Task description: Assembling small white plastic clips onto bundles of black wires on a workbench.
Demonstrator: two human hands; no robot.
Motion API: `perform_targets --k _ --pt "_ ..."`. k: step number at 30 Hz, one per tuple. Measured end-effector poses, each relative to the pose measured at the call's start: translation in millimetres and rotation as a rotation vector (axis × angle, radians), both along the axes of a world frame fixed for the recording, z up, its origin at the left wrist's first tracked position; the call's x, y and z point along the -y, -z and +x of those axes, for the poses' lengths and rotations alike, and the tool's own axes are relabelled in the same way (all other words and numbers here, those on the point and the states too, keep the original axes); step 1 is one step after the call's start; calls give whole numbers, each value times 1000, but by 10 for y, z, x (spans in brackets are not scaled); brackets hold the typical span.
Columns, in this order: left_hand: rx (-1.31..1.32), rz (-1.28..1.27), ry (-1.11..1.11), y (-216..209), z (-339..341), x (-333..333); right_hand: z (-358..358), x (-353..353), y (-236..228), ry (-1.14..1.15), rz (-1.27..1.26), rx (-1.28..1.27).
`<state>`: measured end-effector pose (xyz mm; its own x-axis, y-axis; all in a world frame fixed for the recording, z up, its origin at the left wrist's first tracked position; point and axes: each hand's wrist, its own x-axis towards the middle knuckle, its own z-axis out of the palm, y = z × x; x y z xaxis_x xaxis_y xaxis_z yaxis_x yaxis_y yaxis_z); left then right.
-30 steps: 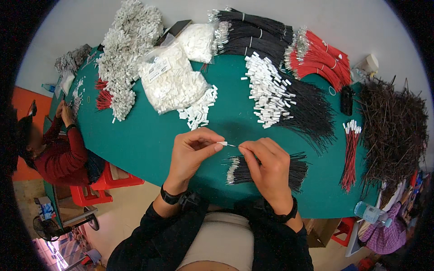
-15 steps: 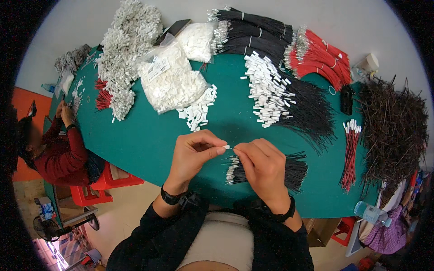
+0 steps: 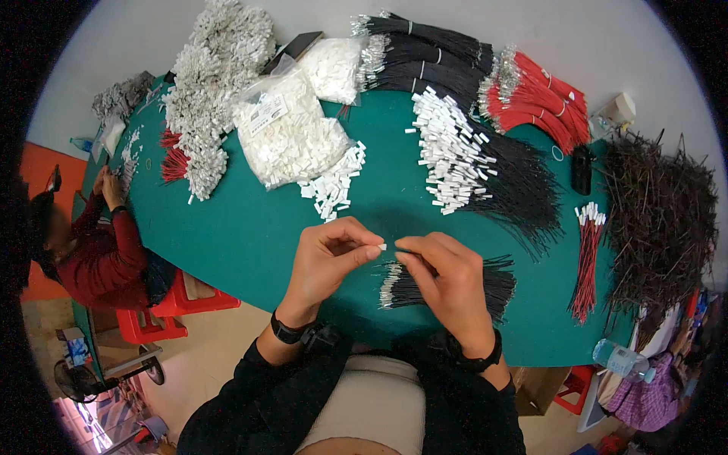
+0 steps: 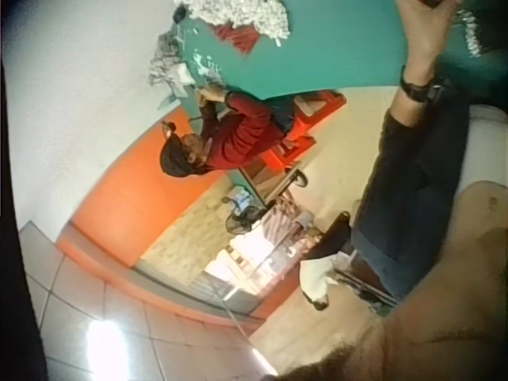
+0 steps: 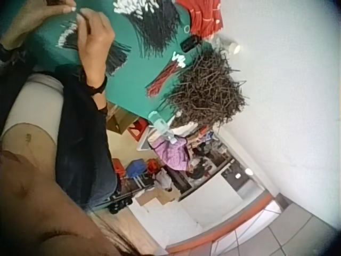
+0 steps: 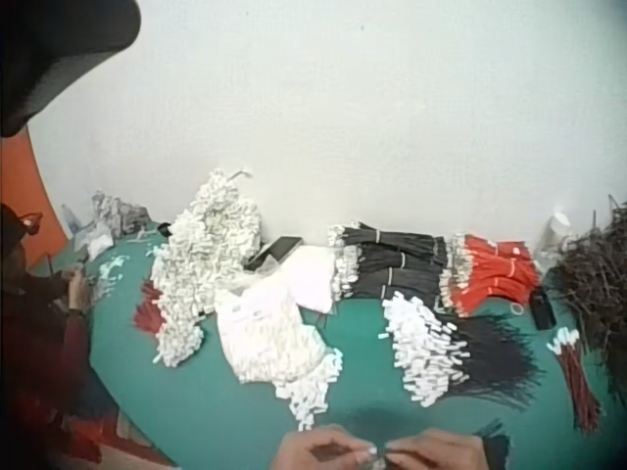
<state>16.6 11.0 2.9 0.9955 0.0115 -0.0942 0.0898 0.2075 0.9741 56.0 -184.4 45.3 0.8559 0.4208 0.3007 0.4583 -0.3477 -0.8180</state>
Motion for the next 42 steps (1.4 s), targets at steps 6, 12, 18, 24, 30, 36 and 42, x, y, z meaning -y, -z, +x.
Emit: perform_targets --k 6,12,18,24,30,36,42 --pt "17 0 11 0 -11 -14 -4 27 18 -3 -84 89" --pt "-4 -20 28 3 -28 -39 3 4 25 -34 -88 111" --pt "-52 186 -8 -118 -5 -156 87 48 23 -92 -126 103" --pt "285 944 -254 14 39 -568 584 216 -215 148 -503 630" --pt "231 1166 -113 241 -9 -400 294 215 323 -274 -529 171" --pt "270 1258 -43 295 61 -374 266 63 510 -346 -669 228" --pt "275 1098 -23 244 102 -385 276 66 578 -393 -723 331"
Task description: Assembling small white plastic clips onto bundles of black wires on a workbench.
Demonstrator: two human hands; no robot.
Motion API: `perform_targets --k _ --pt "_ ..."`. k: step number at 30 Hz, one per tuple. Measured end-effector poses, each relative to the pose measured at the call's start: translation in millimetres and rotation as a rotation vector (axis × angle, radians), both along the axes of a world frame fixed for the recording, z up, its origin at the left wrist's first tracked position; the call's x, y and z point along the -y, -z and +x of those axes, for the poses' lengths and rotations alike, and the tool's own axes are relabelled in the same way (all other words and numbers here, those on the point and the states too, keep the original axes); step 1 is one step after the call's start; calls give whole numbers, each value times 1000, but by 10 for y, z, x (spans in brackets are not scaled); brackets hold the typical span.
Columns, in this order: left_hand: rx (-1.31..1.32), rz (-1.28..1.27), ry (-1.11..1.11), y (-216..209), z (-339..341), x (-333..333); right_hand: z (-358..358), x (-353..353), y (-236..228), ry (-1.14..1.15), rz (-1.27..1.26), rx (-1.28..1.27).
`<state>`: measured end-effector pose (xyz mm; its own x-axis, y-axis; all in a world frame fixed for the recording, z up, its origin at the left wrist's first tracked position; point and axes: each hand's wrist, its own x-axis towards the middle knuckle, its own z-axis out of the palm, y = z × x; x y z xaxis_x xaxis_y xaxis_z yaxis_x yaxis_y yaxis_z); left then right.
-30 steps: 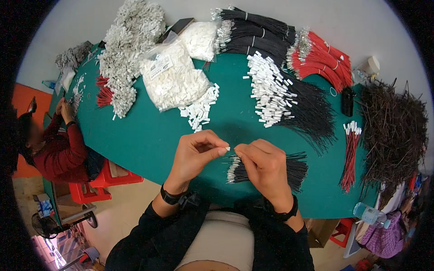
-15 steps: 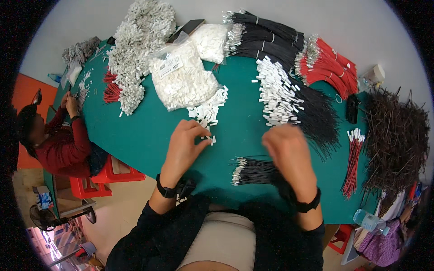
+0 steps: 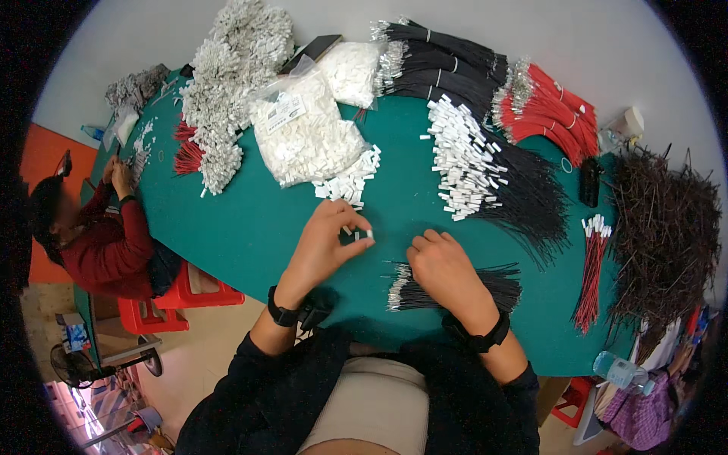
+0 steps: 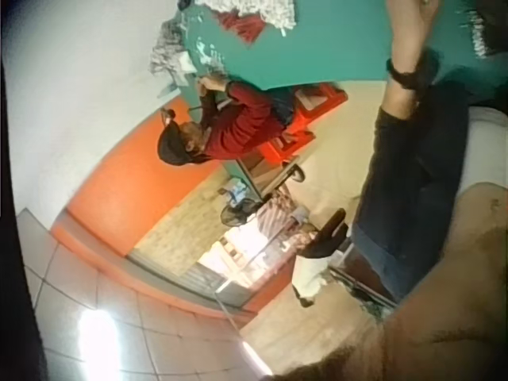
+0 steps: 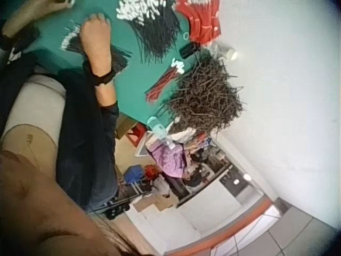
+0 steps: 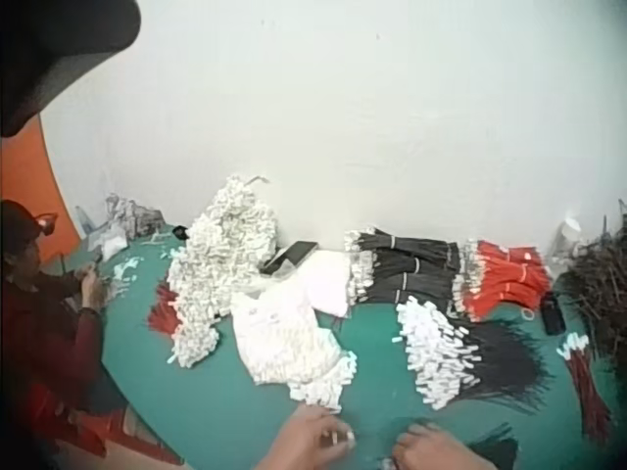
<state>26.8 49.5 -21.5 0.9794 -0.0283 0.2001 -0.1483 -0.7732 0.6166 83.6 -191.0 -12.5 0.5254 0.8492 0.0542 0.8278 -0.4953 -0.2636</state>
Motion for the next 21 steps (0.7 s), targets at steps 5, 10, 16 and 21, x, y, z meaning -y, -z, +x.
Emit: perform_targets --k 5,10,16,21 --pt "-493 -1616 247 -64 -69 -26 29 65 -182 122 372 -366" --pt "-656 -1925 385 23 -60 107 -104 110 -468 417 608 -729" --pt "-685 -1962 455 61 -47 194 -253 -9 -506 404 844 -438" --pt "-689 -1924 427 71 -72 201 -258 -8 -551 396 807 -353"
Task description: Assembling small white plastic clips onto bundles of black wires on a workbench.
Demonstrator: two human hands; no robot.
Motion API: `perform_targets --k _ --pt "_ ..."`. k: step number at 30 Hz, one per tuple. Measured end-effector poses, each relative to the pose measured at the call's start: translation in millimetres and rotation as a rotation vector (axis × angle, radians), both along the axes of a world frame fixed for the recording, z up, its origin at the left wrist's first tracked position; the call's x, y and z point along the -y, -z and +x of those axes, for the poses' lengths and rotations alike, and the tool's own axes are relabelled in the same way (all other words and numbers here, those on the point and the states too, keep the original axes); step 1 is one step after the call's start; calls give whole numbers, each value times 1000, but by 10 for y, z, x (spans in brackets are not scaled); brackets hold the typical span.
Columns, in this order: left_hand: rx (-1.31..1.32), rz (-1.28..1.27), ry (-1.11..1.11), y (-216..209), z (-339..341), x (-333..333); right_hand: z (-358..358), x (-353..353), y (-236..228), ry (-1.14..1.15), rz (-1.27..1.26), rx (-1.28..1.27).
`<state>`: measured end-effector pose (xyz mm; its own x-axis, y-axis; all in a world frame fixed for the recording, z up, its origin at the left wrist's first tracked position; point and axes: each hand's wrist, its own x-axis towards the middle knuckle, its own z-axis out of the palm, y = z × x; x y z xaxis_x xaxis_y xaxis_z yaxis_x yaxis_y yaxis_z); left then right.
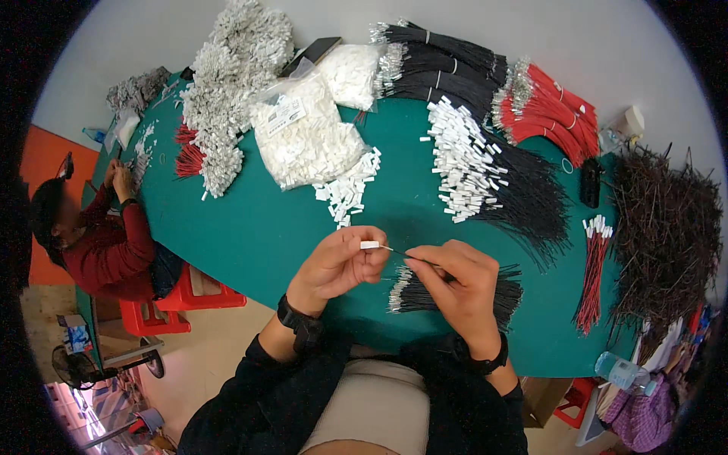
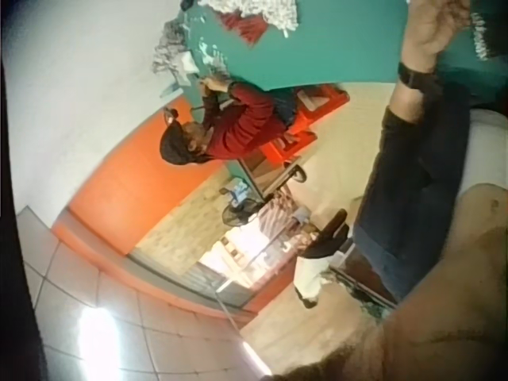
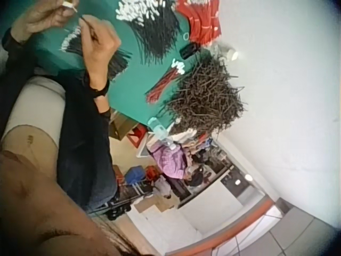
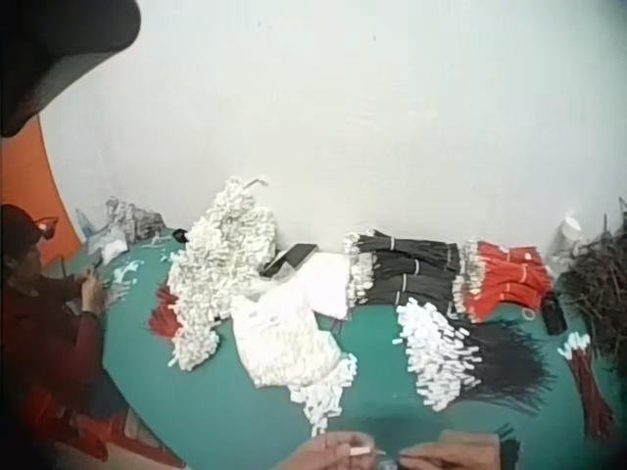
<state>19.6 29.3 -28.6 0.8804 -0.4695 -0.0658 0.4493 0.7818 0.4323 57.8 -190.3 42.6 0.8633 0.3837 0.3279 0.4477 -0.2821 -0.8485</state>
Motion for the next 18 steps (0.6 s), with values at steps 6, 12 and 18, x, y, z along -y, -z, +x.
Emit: perform_targets --k 6,12,18 --pt "16 -65 -42 69 -17 -14 -11 -30 -24 38 -17 23" --pt "10 -93 -33 71 -17 20 -8 -28 -44 53 -65 92" --pt "11 -83 -11 67 -24 16 -4 -71 -30 54 -33 157"
